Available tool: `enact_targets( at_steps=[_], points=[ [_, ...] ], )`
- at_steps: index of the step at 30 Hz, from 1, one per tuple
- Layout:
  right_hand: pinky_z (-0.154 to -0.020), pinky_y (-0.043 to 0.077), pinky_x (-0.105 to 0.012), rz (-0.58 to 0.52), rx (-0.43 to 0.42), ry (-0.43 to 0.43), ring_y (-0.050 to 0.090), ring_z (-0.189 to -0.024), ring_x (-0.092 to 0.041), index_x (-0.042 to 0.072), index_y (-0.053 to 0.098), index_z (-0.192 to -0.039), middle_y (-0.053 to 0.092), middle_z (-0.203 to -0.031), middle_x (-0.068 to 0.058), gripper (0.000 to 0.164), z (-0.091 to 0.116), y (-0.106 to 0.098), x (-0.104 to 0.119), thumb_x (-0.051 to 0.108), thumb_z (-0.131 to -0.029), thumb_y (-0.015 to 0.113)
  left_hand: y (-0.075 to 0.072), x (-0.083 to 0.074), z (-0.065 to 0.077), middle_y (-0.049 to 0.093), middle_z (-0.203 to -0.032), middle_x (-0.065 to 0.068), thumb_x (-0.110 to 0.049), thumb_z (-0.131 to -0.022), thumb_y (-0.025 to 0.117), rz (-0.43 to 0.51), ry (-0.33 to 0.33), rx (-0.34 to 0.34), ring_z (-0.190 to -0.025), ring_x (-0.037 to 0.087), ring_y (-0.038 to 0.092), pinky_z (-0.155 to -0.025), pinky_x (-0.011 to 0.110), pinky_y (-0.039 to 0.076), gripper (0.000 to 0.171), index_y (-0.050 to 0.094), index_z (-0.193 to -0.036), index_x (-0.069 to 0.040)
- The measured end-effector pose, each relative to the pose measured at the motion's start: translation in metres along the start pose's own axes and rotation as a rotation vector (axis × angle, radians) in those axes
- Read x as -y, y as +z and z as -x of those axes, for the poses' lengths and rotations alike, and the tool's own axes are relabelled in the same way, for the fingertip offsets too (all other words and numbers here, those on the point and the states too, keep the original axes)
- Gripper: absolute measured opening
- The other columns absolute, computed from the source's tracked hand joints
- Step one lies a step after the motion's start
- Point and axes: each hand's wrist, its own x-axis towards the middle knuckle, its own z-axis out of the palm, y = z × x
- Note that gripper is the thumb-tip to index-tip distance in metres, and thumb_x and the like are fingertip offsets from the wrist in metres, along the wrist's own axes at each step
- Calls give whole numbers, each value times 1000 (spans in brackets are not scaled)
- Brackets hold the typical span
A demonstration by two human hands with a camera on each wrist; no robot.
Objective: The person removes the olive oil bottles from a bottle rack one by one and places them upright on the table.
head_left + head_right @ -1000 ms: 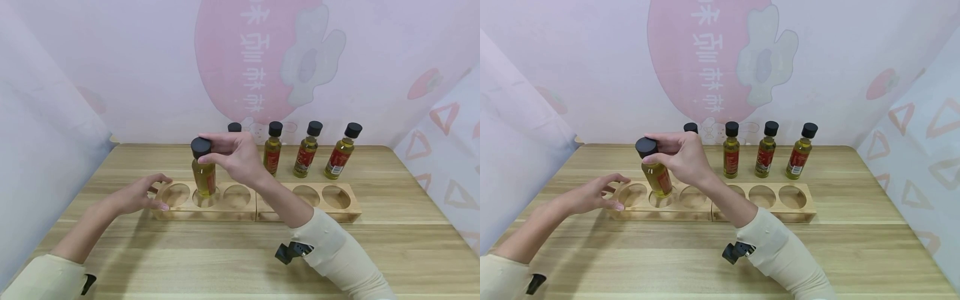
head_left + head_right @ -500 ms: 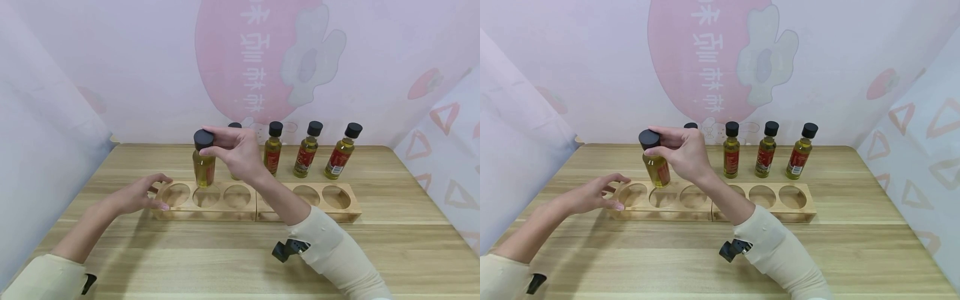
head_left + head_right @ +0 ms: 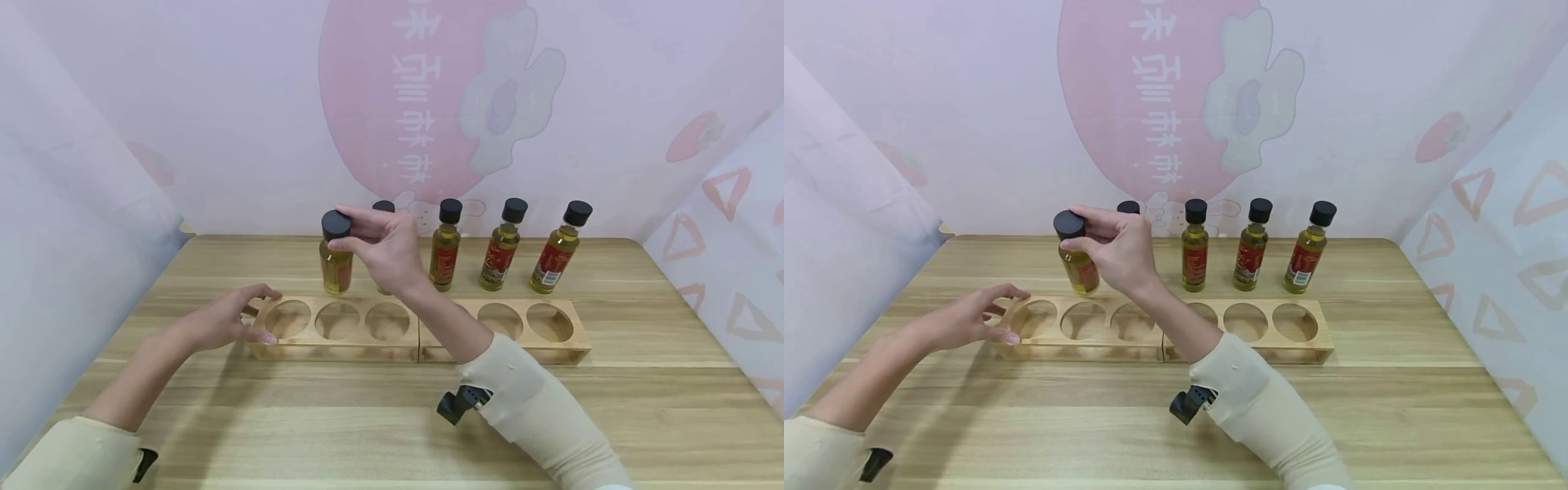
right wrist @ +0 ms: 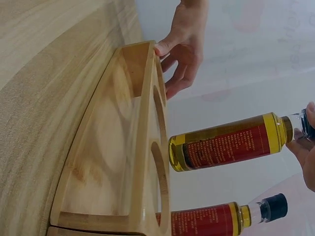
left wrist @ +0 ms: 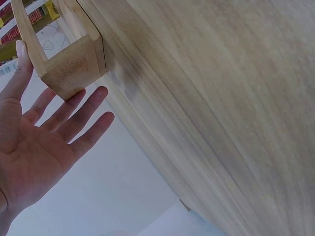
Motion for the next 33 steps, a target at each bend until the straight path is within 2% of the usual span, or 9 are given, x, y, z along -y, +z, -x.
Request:
enact_targets(
  at_steps=[11,16,23,27,33],
  points=[
    [-88,62,-33,17,-59,62,74,-101,-37,-13,69,-120,71,-112,-28,43,-2,6,-22,-14,-79,82,1,0,-1,47,-148,34,-25,-86,86,32,11,-25,-120,61,57,-92,64,56,73,49,-141,5],
    [-87,62,-32,12,-74,68,74,-103,-37,-13,69,-120,71,-112,-28,43,-2,9,-29,-15,-79,81,3,5,-1,47,-149,34,-23,-86,87,64,26,-39,-119,60,58,-94,65,55,71,50,-140,4],
    [-88,62,-31,8,-86,87,73,-105,-37,-13,68,-121,70,-114,-29,44,-3,14,-38,-16,-79,80,8,16,-2,44,-148,36,-11,-84,87,193,70,-60,-117,61,59,-94,60,58,64,52,-135,7],
    [-88,62,-31,6,-92,99,73,-106,-37,-13,69,-121,70,-114,-29,44,-4,17,-42,-16,-79,81,9,21,-1,44,-147,37,-7,-84,86,232,98,-74,-117,60,59,-93,57,59,61,52,-133,8],
    [-88,62,-30,19,-96,113,73,-106,-36,-13,69,-121,71,-113,-29,44,-5,19,-46,-15,-79,81,10,23,-1,47,-146,35,-7,-83,87,232,108,-91,-123,61,54,-100,68,50,62,53,-134,7]
  ],
)
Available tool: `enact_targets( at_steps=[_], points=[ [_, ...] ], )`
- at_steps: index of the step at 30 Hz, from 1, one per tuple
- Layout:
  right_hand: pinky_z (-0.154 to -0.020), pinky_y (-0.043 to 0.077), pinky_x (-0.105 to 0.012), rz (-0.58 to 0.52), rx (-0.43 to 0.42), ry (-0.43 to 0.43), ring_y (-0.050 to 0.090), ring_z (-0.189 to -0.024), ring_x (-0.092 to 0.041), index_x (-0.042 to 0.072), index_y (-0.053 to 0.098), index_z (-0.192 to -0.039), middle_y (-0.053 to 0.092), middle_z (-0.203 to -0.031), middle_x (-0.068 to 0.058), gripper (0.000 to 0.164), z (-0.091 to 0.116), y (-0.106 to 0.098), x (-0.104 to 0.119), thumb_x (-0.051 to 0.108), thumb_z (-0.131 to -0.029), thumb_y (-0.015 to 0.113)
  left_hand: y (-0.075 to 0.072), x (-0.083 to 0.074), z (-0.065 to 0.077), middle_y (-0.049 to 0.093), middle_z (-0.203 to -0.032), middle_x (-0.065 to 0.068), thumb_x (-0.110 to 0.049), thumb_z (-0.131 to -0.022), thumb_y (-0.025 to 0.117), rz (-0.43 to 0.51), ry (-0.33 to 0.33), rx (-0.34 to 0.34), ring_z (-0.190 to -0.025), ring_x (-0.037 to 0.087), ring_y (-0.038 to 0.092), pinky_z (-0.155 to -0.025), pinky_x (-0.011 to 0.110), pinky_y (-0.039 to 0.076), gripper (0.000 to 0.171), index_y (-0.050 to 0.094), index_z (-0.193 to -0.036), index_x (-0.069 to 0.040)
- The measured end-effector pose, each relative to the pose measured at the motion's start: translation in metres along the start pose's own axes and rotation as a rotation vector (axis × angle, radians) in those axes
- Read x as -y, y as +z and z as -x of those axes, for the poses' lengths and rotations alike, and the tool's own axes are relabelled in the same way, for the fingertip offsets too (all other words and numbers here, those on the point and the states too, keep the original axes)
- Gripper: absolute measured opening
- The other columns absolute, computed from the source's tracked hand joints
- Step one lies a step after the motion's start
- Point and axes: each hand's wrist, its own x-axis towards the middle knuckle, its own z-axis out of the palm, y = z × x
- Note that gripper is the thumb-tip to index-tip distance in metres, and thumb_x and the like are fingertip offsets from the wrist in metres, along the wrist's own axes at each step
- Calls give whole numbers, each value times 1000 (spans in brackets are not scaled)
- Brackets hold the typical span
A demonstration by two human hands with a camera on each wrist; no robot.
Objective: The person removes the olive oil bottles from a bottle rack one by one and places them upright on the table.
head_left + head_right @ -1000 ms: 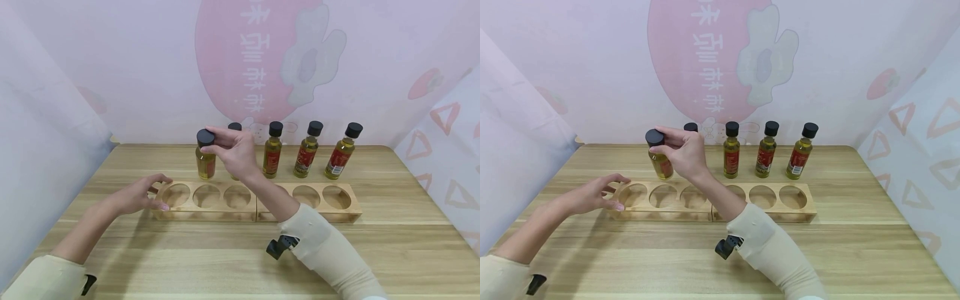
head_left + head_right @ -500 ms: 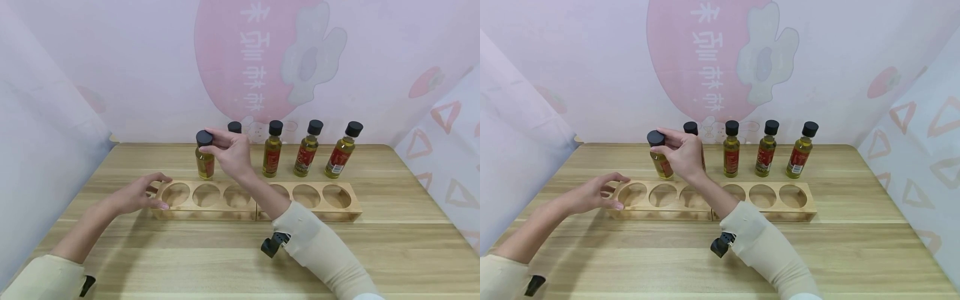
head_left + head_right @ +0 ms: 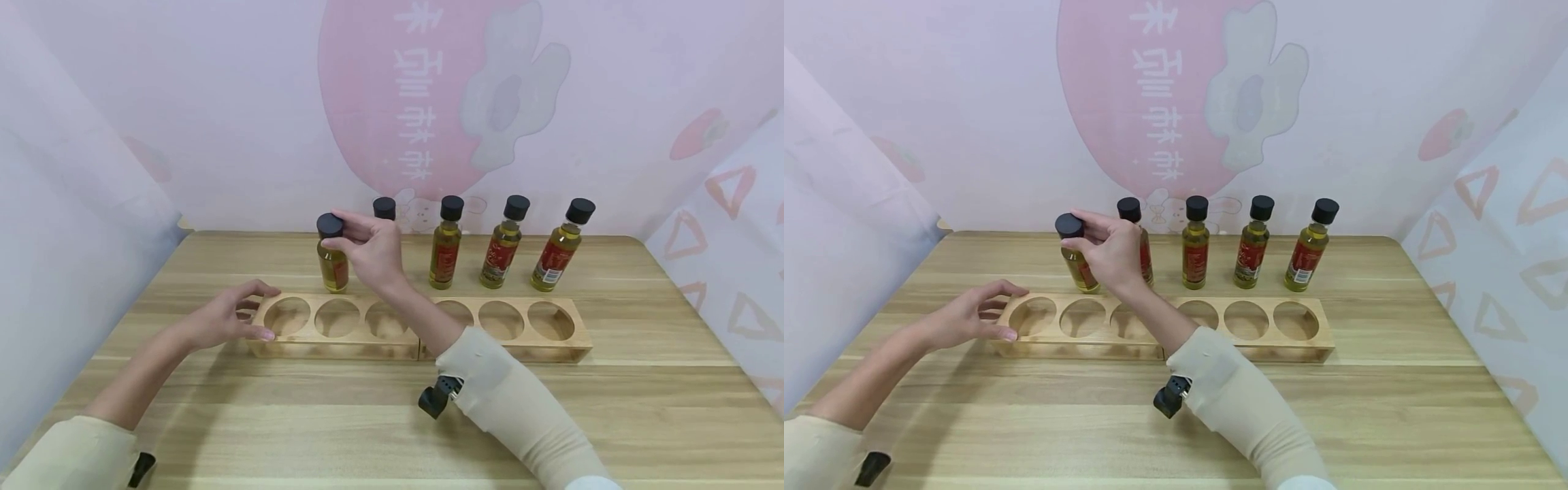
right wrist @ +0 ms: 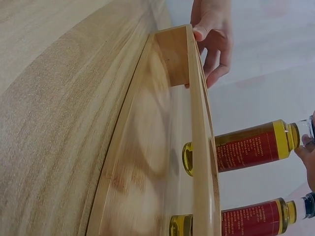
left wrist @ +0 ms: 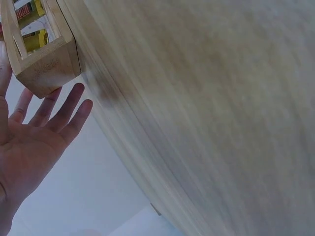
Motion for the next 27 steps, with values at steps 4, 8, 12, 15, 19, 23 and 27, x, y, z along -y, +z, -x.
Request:
enact_targets(
  at_steps=[4,8,12,15,19,23,27],
  points=[
    [-87,61,-28,24,-8,4,74,-106,-34,-12,69,-122,72,-113,-28,44,-2,2,-2,-13,-79,82,0,-1,0,48,-146,34,-7,-83,87,-9,-1,0,-125,62,52,-102,73,45,62,54,-134,6],
    [-87,61,-26,55,-24,16,75,-104,-31,-9,71,-122,72,-113,-26,44,-3,3,-4,-10,-80,83,1,-1,-1,47,-147,34,-8,-83,87,-12,-8,2,-126,62,51,-103,74,43,62,54,-134,6],
    [-87,61,-25,51,-24,37,75,-104,-31,-9,71,-122,73,-112,-26,43,-5,6,-7,-10,-80,83,1,-1,0,47,-148,34,-9,-83,87,-18,-16,4,-127,63,51,-103,76,41,61,54,-133,5],
    [-87,61,-24,57,-23,53,75,-104,-29,-8,71,-123,73,-113,-25,43,-7,7,-8,-9,-81,83,1,-2,-1,48,-148,34,-9,-84,87,-23,-22,8,-127,62,51,-103,77,40,61,54,-134,5],
    [-86,60,-22,104,-16,59,76,-103,-24,-6,71,-124,74,-113,-22,44,-10,9,-9,-6,-82,83,1,-4,-1,48,-147,33,-9,-84,86,-28,-24,6,-127,62,51,-103,79,39,61,54,-134,5],
    [-86,60,-21,144,-4,61,76,-103,-23,-5,72,-125,75,-113,-21,45,-16,11,-10,-4,-81,85,0,-5,-1,48,-147,33,-9,-85,86,-34,-28,6,-127,62,51,-102,79,38,61,53,-134,5],
    [-86,59,-20,185,6,78,76,-104,-24,-4,72,-125,75,-114,-20,46,-22,13,-10,-1,-81,86,0,-4,0,48,-147,33,-10,-85,86,-40,-31,5,-127,61,51,-103,79,38,62,53,-134,5]
  ],
)
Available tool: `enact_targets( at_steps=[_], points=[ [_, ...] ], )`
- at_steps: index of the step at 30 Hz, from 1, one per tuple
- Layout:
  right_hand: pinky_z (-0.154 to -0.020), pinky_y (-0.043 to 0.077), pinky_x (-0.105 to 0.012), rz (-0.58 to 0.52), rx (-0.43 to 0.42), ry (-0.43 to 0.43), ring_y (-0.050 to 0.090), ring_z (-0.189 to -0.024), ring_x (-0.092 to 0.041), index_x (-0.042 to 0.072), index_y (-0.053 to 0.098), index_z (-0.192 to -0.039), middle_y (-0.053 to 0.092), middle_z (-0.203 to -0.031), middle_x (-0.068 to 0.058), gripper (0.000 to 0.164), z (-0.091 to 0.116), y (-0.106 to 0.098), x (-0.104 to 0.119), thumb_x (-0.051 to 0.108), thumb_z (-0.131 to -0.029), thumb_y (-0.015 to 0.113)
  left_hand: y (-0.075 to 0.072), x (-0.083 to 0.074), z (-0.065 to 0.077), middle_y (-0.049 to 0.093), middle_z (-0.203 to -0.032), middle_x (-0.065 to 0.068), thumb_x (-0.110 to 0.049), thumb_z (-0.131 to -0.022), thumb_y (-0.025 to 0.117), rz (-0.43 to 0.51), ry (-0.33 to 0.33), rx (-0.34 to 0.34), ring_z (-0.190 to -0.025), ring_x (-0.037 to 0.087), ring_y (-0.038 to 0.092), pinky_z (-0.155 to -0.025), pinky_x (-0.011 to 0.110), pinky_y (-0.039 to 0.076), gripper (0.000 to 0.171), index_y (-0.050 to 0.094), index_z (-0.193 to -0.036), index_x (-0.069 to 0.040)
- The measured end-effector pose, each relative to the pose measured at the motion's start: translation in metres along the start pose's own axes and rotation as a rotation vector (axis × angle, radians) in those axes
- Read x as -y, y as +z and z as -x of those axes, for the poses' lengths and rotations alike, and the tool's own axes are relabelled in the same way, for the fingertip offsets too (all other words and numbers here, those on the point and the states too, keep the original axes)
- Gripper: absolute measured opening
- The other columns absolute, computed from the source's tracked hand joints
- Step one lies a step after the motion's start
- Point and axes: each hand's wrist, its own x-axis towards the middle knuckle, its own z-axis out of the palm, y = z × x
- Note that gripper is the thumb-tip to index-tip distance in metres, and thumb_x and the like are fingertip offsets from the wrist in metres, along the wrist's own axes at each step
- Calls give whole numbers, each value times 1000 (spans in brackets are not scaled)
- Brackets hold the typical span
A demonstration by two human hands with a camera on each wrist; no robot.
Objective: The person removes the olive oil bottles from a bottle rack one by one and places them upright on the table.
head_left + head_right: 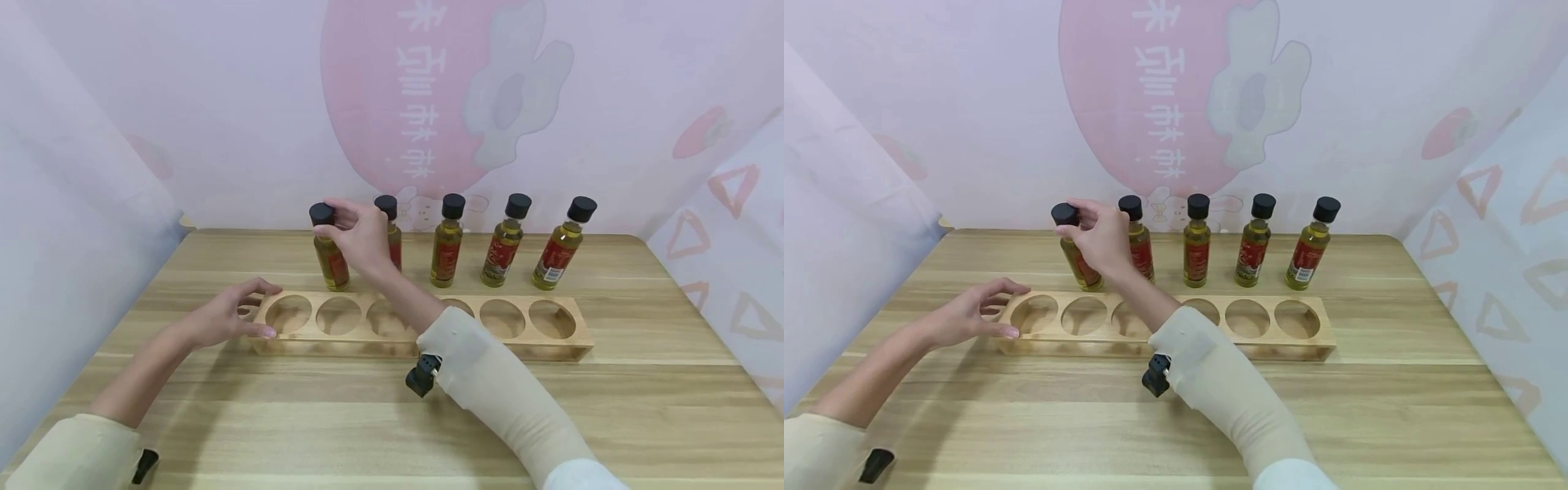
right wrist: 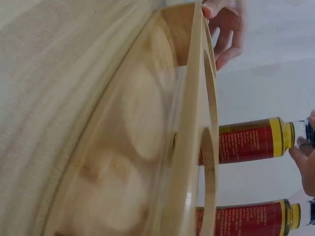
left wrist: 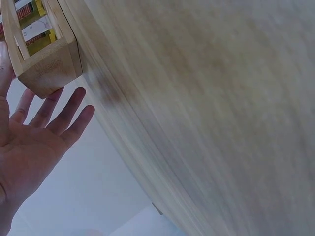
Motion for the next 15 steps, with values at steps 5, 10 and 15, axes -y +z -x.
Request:
enact_targets(
  at_steps=[5,10,15],
  points=[
    [-88,58,-19,52,35,42,74,-111,-26,-3,68,-131,74,-120,-20,50,-6,0,3,0,-83,85,0,0,0,48,-147,33,-10,-85,86,-8,2,1,-127,61,51,-103,80,38,61,53,-134,6],
    [-95,56,-21,87,98,74,69,-119,-23,-1,61,-141,70,-130,-18,59,-8,-4,3,2,-86,84,0,0,-1,48,-147,34,-10,-85,86,-10,5,3,-127,61,51,-102,80,38,61,53,-134,6],
    [-108,49,-25,125,189,81,59,-135,-22,3,50,-152,62,-144,-16,69,-5,-11,4,10,-91,81,0,0,-1,48,-147,33,-10,-85,86,-9,0,5,-128,61,50,-102,80,38,60,53,-134,5]
  ],
)
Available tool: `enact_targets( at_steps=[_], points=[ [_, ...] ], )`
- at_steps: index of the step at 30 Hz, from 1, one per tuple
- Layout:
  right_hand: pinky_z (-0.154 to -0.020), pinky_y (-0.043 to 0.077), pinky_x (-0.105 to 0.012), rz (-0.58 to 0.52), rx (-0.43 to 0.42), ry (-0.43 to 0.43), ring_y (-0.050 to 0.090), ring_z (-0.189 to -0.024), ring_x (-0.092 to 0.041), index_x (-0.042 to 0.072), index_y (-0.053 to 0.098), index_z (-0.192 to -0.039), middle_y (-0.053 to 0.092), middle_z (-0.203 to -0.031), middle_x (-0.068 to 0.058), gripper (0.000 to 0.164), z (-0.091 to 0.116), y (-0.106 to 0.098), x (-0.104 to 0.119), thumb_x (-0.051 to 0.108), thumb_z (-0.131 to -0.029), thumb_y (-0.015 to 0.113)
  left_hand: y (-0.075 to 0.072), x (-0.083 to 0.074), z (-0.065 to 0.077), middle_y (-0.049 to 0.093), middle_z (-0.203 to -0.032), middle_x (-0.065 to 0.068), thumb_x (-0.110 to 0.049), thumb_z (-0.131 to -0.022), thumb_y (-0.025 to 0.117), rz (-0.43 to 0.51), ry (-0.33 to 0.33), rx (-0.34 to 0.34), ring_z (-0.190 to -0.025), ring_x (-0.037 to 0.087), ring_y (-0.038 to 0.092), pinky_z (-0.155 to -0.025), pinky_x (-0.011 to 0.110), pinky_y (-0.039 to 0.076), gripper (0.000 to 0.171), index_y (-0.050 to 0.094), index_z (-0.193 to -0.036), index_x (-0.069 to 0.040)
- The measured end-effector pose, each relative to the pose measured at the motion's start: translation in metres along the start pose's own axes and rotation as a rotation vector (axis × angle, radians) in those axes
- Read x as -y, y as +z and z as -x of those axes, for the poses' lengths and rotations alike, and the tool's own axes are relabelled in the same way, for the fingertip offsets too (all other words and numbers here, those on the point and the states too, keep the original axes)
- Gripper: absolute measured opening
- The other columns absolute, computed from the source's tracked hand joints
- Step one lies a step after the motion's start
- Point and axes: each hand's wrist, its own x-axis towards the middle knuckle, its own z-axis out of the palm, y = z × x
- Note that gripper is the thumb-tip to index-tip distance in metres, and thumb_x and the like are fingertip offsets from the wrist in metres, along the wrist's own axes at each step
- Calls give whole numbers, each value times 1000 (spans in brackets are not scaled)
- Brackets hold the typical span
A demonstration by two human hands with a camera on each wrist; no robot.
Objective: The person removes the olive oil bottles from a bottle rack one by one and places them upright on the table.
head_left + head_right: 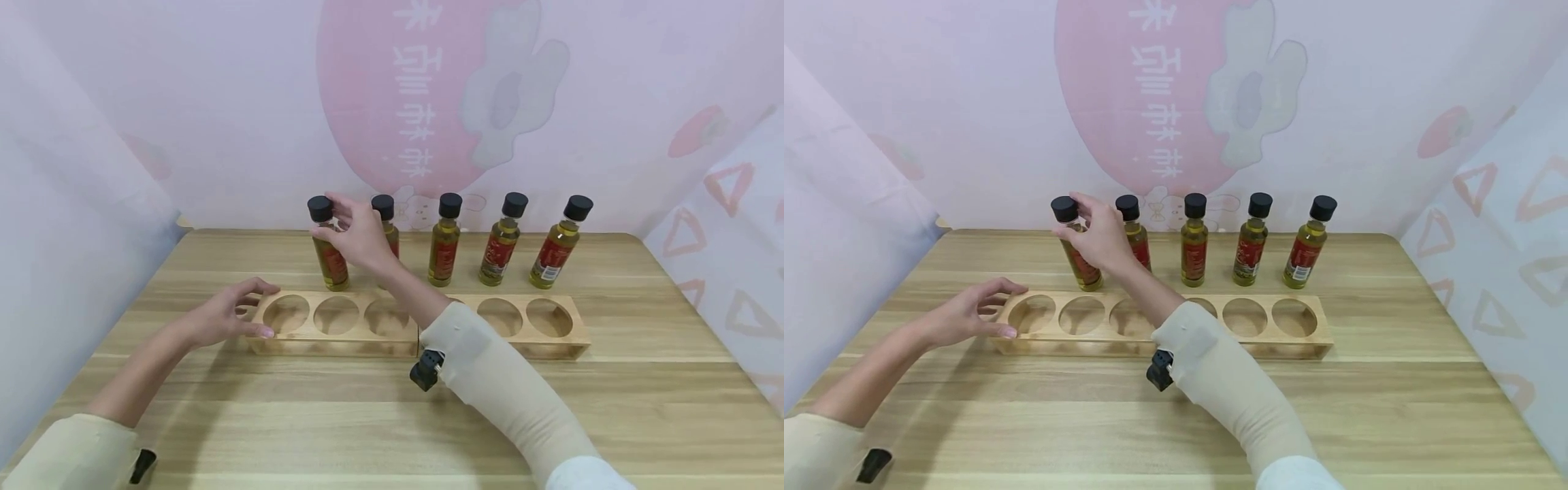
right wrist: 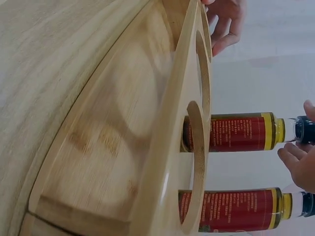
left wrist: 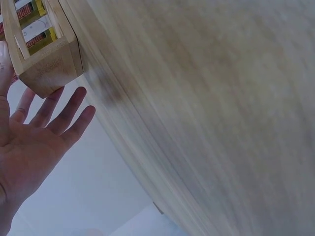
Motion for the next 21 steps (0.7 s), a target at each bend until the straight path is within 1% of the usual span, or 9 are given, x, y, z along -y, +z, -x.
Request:
enact_targets(
  at_steps=[4,6,7,11,12,14,19,20,21],
  points=[
    [-115,44,-29,107,63,-39,46,-145,-23,7,35,-161,45,-160,-12,81,7,-5,1,18,-94,79,0,1,-1,48,-148,33,-10,-85,86,2,-6,2,-128,62,49,-103,80,37,61,53,-134,5],
    [-112,46,-28,193,82,-57,65,-123,-21,10,31,-163,39,-164,-8,84,13,-8,3,23,-95,79,0,1,-2,48,-148,33,-10,-85,86,0,-8,3,-128,62,49,-103,80,37,61,53,-134,5],
    [-112,45,-29,230,91,-68,64,-123,-20,11,31,-163,38,-165,-6,84,17,-11,6,24,-95,79,0,0,-2,48,-148,33,-10,-85,85,-1,-8,4,-129,62,49,-103,80,36,61,53,-134,5],
    [-117,39,-28,325,116,-127,61,-126,-19,13,34,-162,39,-165,-4,81,38,-25,13,22,-95,79,1,-2,-1,48,-147,33,-10,-86,85,-18,3,0,-128,62,48,-103,81,36,63,52,-137,6],
    [-120,35,-29,327,119,-147,51,-141,-19,11,36,-161,40,-164,-5,80,44,-30,14,20,-95,79,1,-3,-1,48,-147,33,-10,-85,85,-22,6,-3,-128,62,48,-103,81,36,64,52,-137,6],
    [-122,32,-29,335,124,-186,51,-141,-21,10,38,-160,42,-163,-6,77,56,-40,13,16,-95,78,1,-4,0,49,-146,34,-10,-85,85,-32,12,-7,-128,63,49,-102,81,36,66,51,-139,7],
    [-120,37,-34,367,119,-246,56,-137,-25,7,49,-153,49,-157,-10,66,79,-66,5,13,-94,78,1,-5,2,49,-146,35,-10,-86,84,-52,15,-9,-128,63,48,-102,82,36,67,50,-140,8],
    [-121,38,-37,369,120,-243,46,-146,-26,6,52,-152,51,-156,-11,64,83,-71,3,13,-94,79,1,-5,3,48,-147,35,-10,-86,84,-58,14,-9,-128,63,48,-101,82,36,67,50,-141,8],
    [-119,40,-39,372,121,-242,48,-144,-28,4,54,-149,53,-154,-12,62,87,-76,1,12,-94,79,1,-5,3,48,-147,35,-10,-86,84,-64,14,-9,-128,63,48,-101,82,36,68,50,-141,9]
  ],
)
